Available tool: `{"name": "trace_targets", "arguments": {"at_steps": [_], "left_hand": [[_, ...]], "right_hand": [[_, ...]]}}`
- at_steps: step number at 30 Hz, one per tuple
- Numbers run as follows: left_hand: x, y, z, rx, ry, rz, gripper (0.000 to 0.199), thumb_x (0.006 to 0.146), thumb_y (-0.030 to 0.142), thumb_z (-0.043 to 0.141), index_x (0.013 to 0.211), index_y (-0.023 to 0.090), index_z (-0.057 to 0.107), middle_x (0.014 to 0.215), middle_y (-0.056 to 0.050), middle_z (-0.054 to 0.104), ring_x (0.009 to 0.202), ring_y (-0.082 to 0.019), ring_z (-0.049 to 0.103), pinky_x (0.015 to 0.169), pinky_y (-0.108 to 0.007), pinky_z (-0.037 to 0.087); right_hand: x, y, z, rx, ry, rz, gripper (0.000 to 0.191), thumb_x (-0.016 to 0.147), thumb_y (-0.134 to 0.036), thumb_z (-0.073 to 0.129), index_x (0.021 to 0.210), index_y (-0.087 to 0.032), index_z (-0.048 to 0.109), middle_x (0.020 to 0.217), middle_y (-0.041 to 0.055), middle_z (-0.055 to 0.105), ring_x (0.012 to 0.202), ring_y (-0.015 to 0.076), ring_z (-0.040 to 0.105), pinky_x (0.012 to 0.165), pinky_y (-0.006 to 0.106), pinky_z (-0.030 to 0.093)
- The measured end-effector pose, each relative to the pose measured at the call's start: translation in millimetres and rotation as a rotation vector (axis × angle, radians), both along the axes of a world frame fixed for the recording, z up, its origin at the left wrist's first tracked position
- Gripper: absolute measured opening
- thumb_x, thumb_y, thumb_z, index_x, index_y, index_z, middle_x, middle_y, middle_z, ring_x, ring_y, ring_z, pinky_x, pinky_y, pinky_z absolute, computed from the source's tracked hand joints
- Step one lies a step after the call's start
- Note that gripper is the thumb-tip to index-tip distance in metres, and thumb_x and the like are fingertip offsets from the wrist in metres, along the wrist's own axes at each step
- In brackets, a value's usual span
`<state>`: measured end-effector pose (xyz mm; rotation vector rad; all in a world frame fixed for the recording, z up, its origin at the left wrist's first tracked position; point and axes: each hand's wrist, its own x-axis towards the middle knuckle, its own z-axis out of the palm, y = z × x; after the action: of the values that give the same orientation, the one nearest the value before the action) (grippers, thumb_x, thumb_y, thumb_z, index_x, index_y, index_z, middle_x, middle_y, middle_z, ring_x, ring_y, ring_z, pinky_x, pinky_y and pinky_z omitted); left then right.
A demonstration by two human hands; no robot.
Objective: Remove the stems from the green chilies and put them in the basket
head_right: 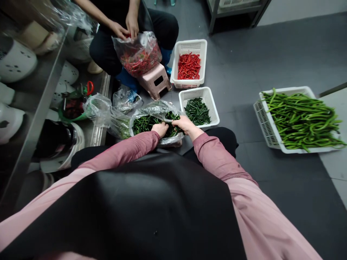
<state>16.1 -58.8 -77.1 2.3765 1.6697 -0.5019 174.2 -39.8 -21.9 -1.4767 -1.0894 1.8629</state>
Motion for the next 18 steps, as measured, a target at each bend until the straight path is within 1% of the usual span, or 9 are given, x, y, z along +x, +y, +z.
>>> {"name": "trace_targets", "arguments": {"at_steps": [2, 4, 7, 10, 12, 15, 18], "left_hand": [[-3.5, -1.6, -0.5, 0.020, -0.016, -0.055, 0.039, 0.094, 0.018, 0.028, 0.116, 0.012, 0.059, 0.107, -0.019, 0.057, 0.093, -0.028, 0.064, 0.072, -0.039, 0.050], [-4.8, -2.4, -0.3, 0.035, -0.019, -0.076, 0.040, 0.094, 0.019, 0.028, 0.120, 0.015, 0.057, 0.110, -0.019, 0.056, 0.095, -0.028, 0.063, 0.072, -0.039, 0.050], [-3.5, -1.8, -0.4, 0.017, -0.018, -0.033, 0.043, 0.095, 0.020, 0.026, 0.130, 0.017, 0.050, 0.111, -0.019, 0.056, 0.093, -0.028, 0.064, 0.071, -0.039, 0.050], [-1.3, 0.6, -2.3, -0.005, -0.028, 0.005, 0.044, 0.095, 0.022, 0.027, 0.136, 0.021, 0.044, 0.116, -0.018, 0.055, 0.090, -0.025, 0.065, 0.071, -0.037, 0.050], [-0.2, 2.5, -4.1, -0.021, -0.018, 0.004, 0.044, 0.095, 0.023, 0.028, 0.135, 0.022, 0.046, 0.116, -0.017, 0.055, 0.092, -0.025, 0.064, 0.072, -0.035, 0.049], [0.9, 4.7, -5.8, -0.023, 0.007, -0.018, 0.042, 0.095, 0.023, 0.029, 0.126, 0.019, 0.056, 0.112, -0.016, 0.056, 0.097, -0.026, 0.061, 0.074, -0.034, 0.049], [1.0, 5.1, -5.3, -0.022, -0.007, -0.108, 0.038, 0.094, 0.022, 0.033, 0.113, 0.015, 0.066, 0.118, -0.017, 0.054, 0.108, -0.027, 0.054, 0.078, -0.033, 0.048]], "right_hand": [[0.1, 0.5, -2.4, 0.021, -0.002, -0.004, 0.016, 0.062, -0.011, 0.068, 0.065, -0.018, 0.054, 0.048, -0.0025, 0.052, 0.042, 0.0113, 0.048, 0.039, 0.026, 0.042], [-0.2, 0.8, -3.9, 0.035, -0.004, -0.005, 0.017, 0.061, -0.013, 0.069, 0.065, -0.019, 0.054, 0.048, -0.0025, 0.052, 0.041, 0.0112, 0.048, 0.039, 0.026, 0.042], [-0.7, 0.9, -4.9, 0.055, -0.016, 0.003, 0.018, 0.060, -0.015, 0.070, 0.064, -0.019, 0.053, 0.048, -0.0027, 0.051, 0.041, 0.0112, 0.048, 0.039, 0.026, 0.042], [-0.6, 0.8, -5.8, 0.078, -0.029, 0.004, 0.018, 0.059, -0.014, 0.070, 0.063, -0.019, 0.052, 0.048, -0.0024, 0.051, 0.042, 0.0114, 0.048, 0.040, 0.026, 0.042], [-0.4, 0.9, -6.8, 0.087, -0.026, 0.002, 0.018, 0.059, -0.014, 0.069, 0.063, -0.019, 0.053, 0.049, -0.0024, 0.052, 0.043, 0.0113, 0.048, 0.040, 0.026, 0.041], [-0.4, 1.4, -7.5, 0.088, -0.022, -0.003, 0.016, 0.059, -0.012, 0.067, 0.062, -0.018, 0.053, 0.049, -0.0023, 0.052, 0.044, 0.0109, 0.047, 0.040, 0.025, 0.040], [-0.7, 1.4, -6.7, 0.098, -0.033, -0.008, 0.015, 0.058, -0.010, 0.065, 0.061, -0.018, 0.053, 0.049, -0.0025, 0.051, 0.045, 0.0102, 0.046, 0.041, 0.024, 0.040]]}}
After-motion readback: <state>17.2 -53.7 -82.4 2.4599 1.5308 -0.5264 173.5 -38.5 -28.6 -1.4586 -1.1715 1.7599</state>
